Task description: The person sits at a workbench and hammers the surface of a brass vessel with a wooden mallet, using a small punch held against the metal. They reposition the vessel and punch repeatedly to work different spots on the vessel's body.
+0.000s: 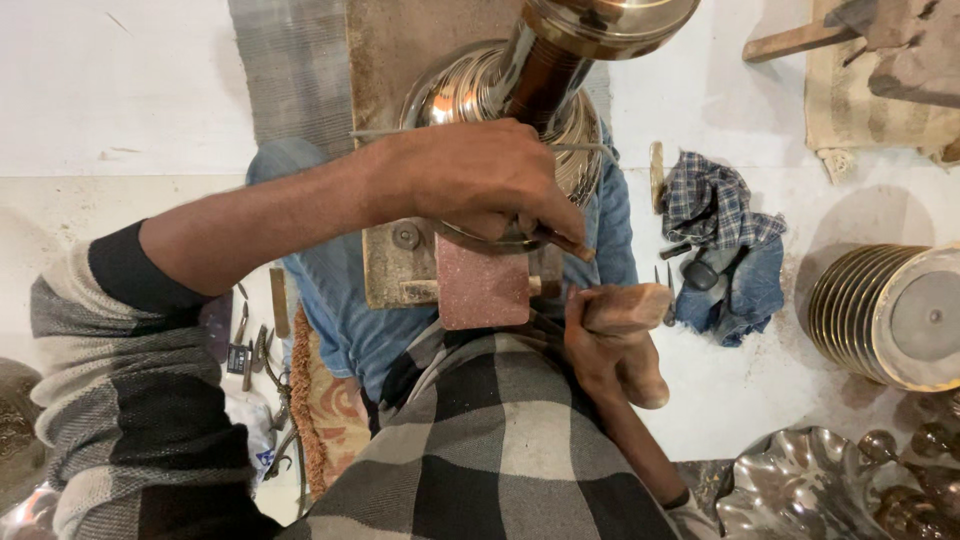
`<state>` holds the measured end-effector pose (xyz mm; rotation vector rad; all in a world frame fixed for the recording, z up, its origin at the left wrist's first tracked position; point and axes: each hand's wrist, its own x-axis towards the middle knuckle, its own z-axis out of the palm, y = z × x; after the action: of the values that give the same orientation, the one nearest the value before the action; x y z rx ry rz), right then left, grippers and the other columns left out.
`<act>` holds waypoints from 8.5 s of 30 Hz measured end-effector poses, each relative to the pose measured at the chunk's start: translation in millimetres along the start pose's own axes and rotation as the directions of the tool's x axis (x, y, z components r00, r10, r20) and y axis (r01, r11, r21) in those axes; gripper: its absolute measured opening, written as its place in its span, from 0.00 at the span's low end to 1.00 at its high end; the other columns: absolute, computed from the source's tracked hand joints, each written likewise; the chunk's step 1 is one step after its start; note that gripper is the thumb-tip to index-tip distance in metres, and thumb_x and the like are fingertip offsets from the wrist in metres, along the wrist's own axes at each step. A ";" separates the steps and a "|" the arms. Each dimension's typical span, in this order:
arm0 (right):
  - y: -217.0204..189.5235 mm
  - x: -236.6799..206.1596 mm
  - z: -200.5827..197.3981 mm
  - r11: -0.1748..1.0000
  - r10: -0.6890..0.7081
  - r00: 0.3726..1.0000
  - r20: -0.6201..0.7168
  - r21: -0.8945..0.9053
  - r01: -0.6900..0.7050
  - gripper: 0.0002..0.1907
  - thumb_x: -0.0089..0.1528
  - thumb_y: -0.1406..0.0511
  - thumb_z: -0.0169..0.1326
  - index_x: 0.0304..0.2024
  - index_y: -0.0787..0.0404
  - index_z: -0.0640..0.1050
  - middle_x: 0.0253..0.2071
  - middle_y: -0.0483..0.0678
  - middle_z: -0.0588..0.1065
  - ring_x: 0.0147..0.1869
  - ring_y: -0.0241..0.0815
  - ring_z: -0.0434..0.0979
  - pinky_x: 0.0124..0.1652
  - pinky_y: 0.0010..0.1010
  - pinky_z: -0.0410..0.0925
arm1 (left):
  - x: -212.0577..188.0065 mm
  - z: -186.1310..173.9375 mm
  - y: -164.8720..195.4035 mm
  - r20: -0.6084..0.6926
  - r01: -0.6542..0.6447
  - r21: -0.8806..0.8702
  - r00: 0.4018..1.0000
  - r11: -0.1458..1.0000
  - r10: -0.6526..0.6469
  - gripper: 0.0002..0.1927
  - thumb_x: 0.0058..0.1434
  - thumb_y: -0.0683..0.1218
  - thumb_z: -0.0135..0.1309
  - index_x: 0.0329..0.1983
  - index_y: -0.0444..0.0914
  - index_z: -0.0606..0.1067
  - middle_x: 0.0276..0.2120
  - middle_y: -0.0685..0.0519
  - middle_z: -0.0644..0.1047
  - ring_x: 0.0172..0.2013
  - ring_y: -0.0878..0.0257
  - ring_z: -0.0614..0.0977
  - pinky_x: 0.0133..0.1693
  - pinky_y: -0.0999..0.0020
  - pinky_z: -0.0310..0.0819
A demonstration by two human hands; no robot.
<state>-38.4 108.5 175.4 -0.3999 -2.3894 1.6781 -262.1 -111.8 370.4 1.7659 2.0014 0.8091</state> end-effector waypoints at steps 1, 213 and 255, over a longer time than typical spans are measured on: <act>-3.0 1.2 0.3 0.999 0.025 1.000 -0.003 0.023 -0.025 0.11 0.64 0.70 0.61 0.46 0.65 0.73 0.41 0.50 0.75 0.45 0.40 0.76 0.48 0.29 0.70 | 1.0 1.6 -0.6 0.005 -0.025 0.017 1.000 1.000 0.025 0.17 0.55 0.33 0.59 0.46 0.42 0.82 0.22 0.52 0.82 0.23 0.64 0.84 0.23 0.62 0.74; -119.8 16.5 -30.3 0.958 -0.275 0.961 0.043 -0.071 0.277 0.31 0.56 0.72 0.63 0.62 0.70 0.73 0.45 0.51 0.78 0.47 0.39 0.81 0.51 0.30 0.75 | -50.1 18.7 -15.8 -0.433 0.095 0.050 0.899 0.994 -0.065 0.31 0.48 0.33 0.62 0.55 0.50 0.81 0.32 0.54 0.85 0.28 0.60 0.85 0.30 0.59 0.78; -332.9 163.8 -27.0 0.317 -0.183 0.482 0.857 -0.413 0.854 0.43 0.52 0.71 0.58 0.72 0.53 0.71 0.46 0.46 0.79 0.31 0.37 0.79 0.28 0.27 0.71 | -36.3 145.7 12.3 -0.944 0.423 -0.323 -0.090 0.846 -0.316 0.14 0.64 0.31 0.47 0.50 0.29 0.78 0.38 0.46 0.84 0.36 0.59 0.89 0.39 0.68 0.89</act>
<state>-220.7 79.3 498.4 1.1635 -3.0898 0.1732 -158.7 -119.7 261.1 0.1477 3.0929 2.1612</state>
